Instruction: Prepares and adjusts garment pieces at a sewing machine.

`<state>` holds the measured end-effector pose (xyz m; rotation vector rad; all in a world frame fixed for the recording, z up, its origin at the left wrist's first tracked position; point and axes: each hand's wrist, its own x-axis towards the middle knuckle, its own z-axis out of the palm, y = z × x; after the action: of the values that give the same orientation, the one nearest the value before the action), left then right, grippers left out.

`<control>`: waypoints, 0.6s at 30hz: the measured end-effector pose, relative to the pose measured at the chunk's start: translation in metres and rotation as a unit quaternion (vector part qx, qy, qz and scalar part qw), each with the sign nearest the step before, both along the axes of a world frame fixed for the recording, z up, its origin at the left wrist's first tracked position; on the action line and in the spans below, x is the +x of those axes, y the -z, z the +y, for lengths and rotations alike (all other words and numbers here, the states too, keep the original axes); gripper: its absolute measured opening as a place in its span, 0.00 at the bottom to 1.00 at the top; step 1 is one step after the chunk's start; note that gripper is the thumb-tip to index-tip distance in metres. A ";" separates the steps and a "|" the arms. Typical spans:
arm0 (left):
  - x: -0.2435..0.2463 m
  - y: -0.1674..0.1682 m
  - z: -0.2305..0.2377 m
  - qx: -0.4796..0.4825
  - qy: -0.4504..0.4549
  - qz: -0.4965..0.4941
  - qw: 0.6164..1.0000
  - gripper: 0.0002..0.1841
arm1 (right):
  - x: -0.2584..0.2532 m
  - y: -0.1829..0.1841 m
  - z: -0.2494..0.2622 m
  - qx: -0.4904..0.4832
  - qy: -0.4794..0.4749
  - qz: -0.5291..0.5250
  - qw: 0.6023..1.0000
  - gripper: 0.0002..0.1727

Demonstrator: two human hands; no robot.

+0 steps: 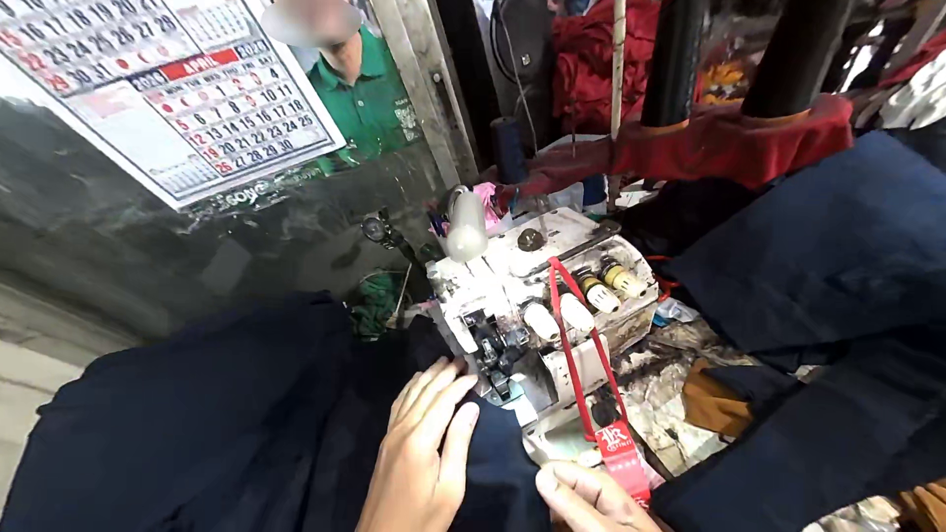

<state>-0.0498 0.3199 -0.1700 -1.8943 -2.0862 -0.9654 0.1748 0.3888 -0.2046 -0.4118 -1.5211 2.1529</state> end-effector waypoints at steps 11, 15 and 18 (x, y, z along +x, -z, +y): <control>0.004 -0.025 0.014 -0.126 -0.012 0.069 0.990 0.30 | 0.015 -0.005 -0.012 0.071 0.095 -0.059 0.991 0.17; -0.004 -0.084 -0.031 -0.139 -0.032 0.017 0.990 0.18 | 0.028 -0.004 -0.026 0.119 0.103 -0.108 0.982 0.22; -0.023 -0.113 -0.059 -0.131 -0.058 0.025 0.989 0.12 | 0.031 -0.006 -0.026 0.121 0.091 -0.122 0.981 0.20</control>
<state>-0.0725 0.2605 -0.0574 -1.8623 -2.3619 -0.6397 0.2062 0.3624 -0.1985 -0.7203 -1.7775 1.8026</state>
